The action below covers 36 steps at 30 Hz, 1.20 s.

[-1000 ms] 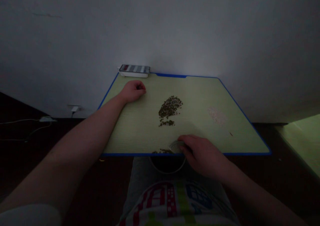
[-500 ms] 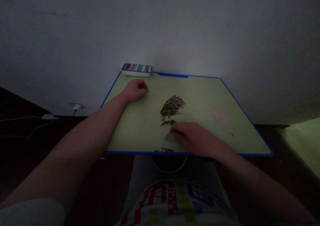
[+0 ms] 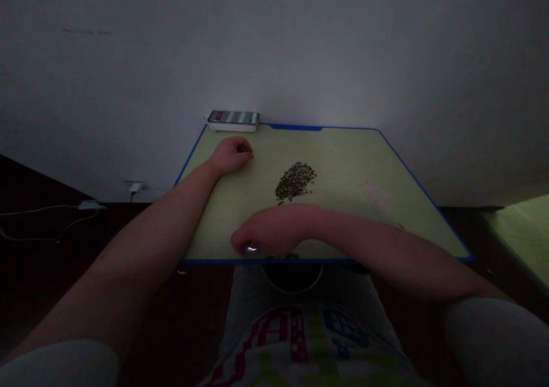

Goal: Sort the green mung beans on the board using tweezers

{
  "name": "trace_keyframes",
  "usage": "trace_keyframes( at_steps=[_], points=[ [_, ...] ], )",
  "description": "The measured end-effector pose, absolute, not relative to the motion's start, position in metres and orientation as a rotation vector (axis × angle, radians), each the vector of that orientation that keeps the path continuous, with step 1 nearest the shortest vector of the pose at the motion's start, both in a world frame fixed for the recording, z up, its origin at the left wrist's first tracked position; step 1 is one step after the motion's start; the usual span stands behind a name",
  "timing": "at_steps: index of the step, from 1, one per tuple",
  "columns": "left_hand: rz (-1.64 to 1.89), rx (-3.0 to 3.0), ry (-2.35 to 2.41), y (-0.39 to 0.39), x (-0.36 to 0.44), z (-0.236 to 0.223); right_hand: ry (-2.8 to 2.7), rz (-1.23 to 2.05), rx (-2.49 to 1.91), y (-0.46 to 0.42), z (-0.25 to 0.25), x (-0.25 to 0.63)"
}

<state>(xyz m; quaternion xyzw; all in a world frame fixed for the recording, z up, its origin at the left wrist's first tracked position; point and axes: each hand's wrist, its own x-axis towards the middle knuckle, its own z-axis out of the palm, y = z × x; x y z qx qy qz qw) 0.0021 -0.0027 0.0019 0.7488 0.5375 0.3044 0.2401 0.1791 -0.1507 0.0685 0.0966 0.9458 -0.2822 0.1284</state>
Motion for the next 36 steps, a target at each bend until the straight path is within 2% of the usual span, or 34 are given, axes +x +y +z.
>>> trace_keyframes(
  at_steps=[6, 19, 27, 36],
  points=[
    [0.831, 2.052, 1.489, -0.005, 0.003, 0.004, 2.844, -0.733, 0.52, -0.16, 0.061, 0.211],
    [0.812, 2.05, 1.488, -0.004, 0.003, 0.003, 2.863, -0.894, 1.102, -0.19, 0.05, 0.264],
    [0.805, 2.061, 1.494, -0.003, 0.003, 0.003, 2.848, -0.839, 1.417, -0.21, 0.041, 0.278],
    [0.821, 2.042, 1.499, -0.005, 0.004, 0.004, 2.821, -0.912, 1.547, -0.228, 0.036, 0.284]
  ],
)
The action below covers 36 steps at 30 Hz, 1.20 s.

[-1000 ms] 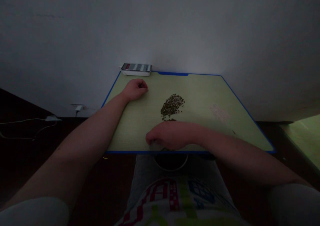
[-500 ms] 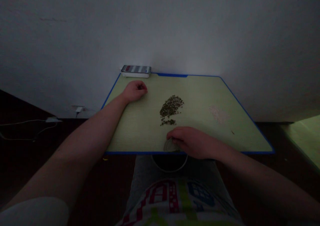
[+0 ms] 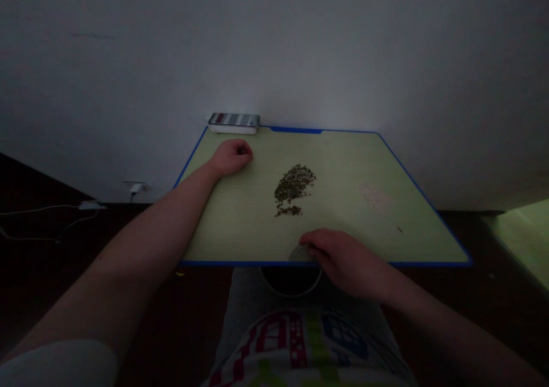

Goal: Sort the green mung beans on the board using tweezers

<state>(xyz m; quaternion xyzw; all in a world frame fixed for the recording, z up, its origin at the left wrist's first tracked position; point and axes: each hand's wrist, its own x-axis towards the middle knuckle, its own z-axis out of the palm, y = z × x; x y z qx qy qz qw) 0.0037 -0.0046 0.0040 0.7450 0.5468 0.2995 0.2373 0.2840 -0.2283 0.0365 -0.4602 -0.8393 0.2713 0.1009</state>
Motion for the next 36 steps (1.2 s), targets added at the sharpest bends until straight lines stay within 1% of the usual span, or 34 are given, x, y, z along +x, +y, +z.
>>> trace_keyframes(
  at_steps=[6, 12, 16, 24, 27, 36],
  points=[
    [0.825, 2.063, 1.486, -0.003, 0.003, 0.004, -2.423, 0.78, -1.259, -0.242, 0.035, 0.301],
    [0.82, 2.081, 1.471, -0.002, 0.002, 0.003, -2.176, 0.502, -1.386, -0.228, 0.039, 0.331],
    [0.828, 2.067, 1.463, -0.002, 0.002, 0.002, -2.112, 0.35, -1.401, -0.219, 0.037, 0.331],
    [0.809, 2.036, 1.465, -0.005, 0.003, 0.007, -2.27, 0.013, -1.009, -0.212, 0.033, 0.319],
    [0.814, 2.037, 1.46, -0.005, 0.003, 0.006, -2.315, -0.01, -0.975, -0.216, 0.025, 0.319],
    [0.833, 2.008, 1.475, -0.006, 0.004, 0.008, -2.374, 0.04, -1.068, -0.22, 0.003, 0.329]
  ],
)
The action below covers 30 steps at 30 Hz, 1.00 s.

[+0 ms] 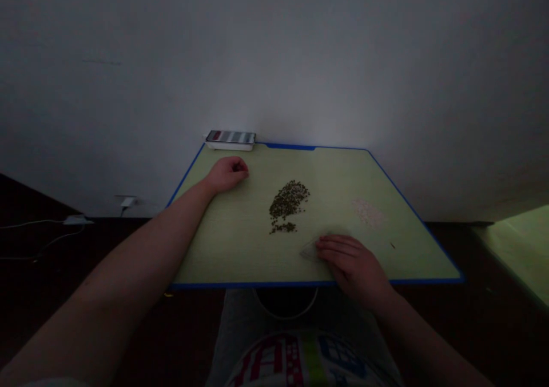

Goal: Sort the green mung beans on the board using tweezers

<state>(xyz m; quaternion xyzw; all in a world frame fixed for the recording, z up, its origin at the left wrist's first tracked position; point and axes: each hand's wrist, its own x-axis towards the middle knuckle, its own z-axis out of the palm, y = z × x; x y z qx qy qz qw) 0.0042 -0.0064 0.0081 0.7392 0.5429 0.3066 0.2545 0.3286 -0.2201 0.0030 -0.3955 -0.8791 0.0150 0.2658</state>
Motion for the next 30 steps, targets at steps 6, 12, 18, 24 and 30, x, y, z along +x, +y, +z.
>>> trace_keyframes(
  at_steps=[6, 12, 18, 24, 30],
  points=[
    [0.833, 2.002, 1.465, -0.0029, 0.0022, 0.0044, -2.344, 0.116, -1.018, -0.218, -0.0015, 0.3311],
    [0.83, 2.005, 1.468, -0.0027, 0.0012, 0.005, -2.319, 0.127, -1.03, -0.2184, -0.0003, 0.3308],
    [0.849, 1.968, 1.457, -0.0056, 0.0034, 0.0096, -2.3, 0.137, -1.022, -0.2177, 0.0001, 0.3299],
    [0.866, 1.959, 1.465, -0.0038, 0.0018, 0.0064, -2.29, 0.164, -1.011, -0.2175, -0.0005, 0.3309],
    [0.86, 1.94, 1.486, -0.0031, 0.0019, 0.0058, -2.283, 0.161, -0.997, -0.218, -0.0005, 0.3311]
  ],
)
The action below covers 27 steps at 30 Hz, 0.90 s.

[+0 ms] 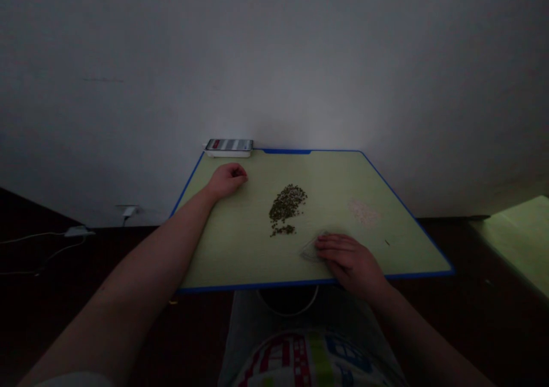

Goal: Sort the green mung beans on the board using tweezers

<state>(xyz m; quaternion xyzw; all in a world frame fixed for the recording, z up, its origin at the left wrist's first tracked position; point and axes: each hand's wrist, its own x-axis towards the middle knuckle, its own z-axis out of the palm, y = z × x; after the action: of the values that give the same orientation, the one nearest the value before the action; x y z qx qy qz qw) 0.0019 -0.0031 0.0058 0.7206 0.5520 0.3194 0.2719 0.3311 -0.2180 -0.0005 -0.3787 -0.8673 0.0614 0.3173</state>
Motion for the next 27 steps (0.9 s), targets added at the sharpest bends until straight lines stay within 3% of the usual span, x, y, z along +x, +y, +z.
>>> trace_keyframes(
  at_steps=[27],
  points=[
    [0.873, 1.896, 1.438, -0.002, 0.002, 0.003, -2.346, 0.041, -1.086, -0.207, 0.015, 0.339]
  ],
)
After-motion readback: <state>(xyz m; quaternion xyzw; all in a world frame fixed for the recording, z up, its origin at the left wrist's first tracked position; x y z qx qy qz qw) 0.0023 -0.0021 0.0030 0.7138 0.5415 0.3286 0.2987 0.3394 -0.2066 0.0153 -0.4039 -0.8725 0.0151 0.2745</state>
